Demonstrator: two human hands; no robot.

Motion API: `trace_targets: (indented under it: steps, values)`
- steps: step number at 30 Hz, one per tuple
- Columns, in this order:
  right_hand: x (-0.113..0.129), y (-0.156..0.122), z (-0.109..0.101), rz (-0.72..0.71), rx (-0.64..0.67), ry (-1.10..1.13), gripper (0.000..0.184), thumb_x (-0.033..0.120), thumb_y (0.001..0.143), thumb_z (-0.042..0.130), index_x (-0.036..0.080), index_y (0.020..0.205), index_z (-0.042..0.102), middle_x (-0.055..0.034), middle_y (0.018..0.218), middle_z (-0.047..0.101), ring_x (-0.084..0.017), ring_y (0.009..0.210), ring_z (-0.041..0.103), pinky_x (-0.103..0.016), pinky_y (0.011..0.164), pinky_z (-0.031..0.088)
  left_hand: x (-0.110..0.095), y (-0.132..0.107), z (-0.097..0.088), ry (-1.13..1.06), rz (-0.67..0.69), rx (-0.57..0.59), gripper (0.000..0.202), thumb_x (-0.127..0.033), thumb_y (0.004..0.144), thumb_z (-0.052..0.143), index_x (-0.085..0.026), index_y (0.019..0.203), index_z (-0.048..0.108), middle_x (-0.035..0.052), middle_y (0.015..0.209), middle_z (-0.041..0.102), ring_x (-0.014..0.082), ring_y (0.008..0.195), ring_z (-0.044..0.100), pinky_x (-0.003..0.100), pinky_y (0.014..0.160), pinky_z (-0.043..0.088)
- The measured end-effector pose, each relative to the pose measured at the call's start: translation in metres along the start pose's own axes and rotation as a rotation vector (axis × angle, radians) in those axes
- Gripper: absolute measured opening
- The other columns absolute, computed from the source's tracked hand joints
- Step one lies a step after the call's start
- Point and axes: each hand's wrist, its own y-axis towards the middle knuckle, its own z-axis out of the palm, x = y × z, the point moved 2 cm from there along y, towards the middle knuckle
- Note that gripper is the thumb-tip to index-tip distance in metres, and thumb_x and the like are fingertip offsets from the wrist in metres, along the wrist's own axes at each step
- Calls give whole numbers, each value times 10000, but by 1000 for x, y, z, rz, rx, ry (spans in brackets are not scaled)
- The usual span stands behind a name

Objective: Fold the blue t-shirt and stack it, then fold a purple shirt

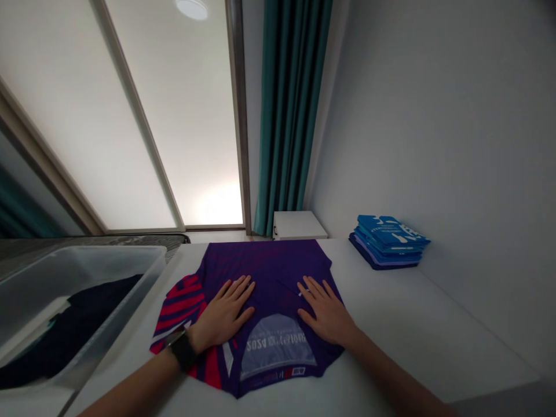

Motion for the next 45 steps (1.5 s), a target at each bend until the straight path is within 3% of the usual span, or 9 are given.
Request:
trace_targets:
  steps: [5,9,15,20,25,31,36,40,45]
  values:
    - [-1,-6,4,-17,7,12,664,581,954,297,247,1525,238,-52,1596,176,-228,1470,130,-484,1188,81,-10,-10,-1,-16,-20,-4,580,-478,990,331,-261,1521,236,53,1554,317,229,1429,293,439,1169,237]
    - [-2,-5,2,-8,29,28,671,593,945,308,250,1520,259,-52,1595,189,-227,1468,143,-473,1190,80,-4,-6,-5,-37,-58,13,561,-481,993,309,-252,1505,295,55,1541,348,220,1419,317,423,1167,238]
    - [-2,12,-9,58,21,53,674,588,953,249,216,1514,287,-57,1589,222,-210,1466,152,-445,1189,92,49,13,-20,8,-296,29,605,-512,964,319,-174,1458,403,101,1529,364,260,1419,314,456,1166,209]
    - [-13,60,-12,161,2,-14,671,516,958,237,140,1512,284,-84,1584,232,-219,1463,158,-444,1185,80,102,33,-20,29,-476,116,616,-476,949,337,-135,1459,388,124,1547,322,272,1437,268,476,1165,188]
    - [-34,99,-3,334,11,-73,683,509,962,213,115,1519,253,-106,1591,203,-236,1464,146,-459,1177,60,126,42,-14,14,-580,210,623,-489,954,292,-146,1471,353,127,1558,297,271,1443,252,506,1147,208]
    - [-47,104,9,405,52,-56,723,577,952,186,150,1536,199,-109,1600,167,-245,1469,116,-478,1168,53,127,40,-9,49,-627,211,609,-490,957,281,-153,1457,368,132,1561,289,285,1445,241,545,1139,192]
    - [-39,102,4,388,46,-94,712,542,960,201,121,1534,194,-127,1595,178,-249,1468,118,-463,1171,17,114,35,-19,20,-632,178,591,-485,970,258,-159,1445,386,117,1532,360,268,1431,281,523,1148,186]
    - [-14,100,-1,303,42,-72,690,499,963,213,111,1532,197,-122,1595,182,-236,1470,112,-448,1176,21,99,19,-31,-19,-607,106,615,-480,971,264,-141,1480,327,128,1475,450,257,1376,386,476,1145,214]
    - [38,95,-2,153,87,18,697,499,951,235,107,1527,224,-125,1591,191,-247,1470,120,-463,1178,42,87,-10,-33,-33,-535,35,611,-474,952,319,-147,1465,364,132,1437,496,267,1330,440,443,1131,246]
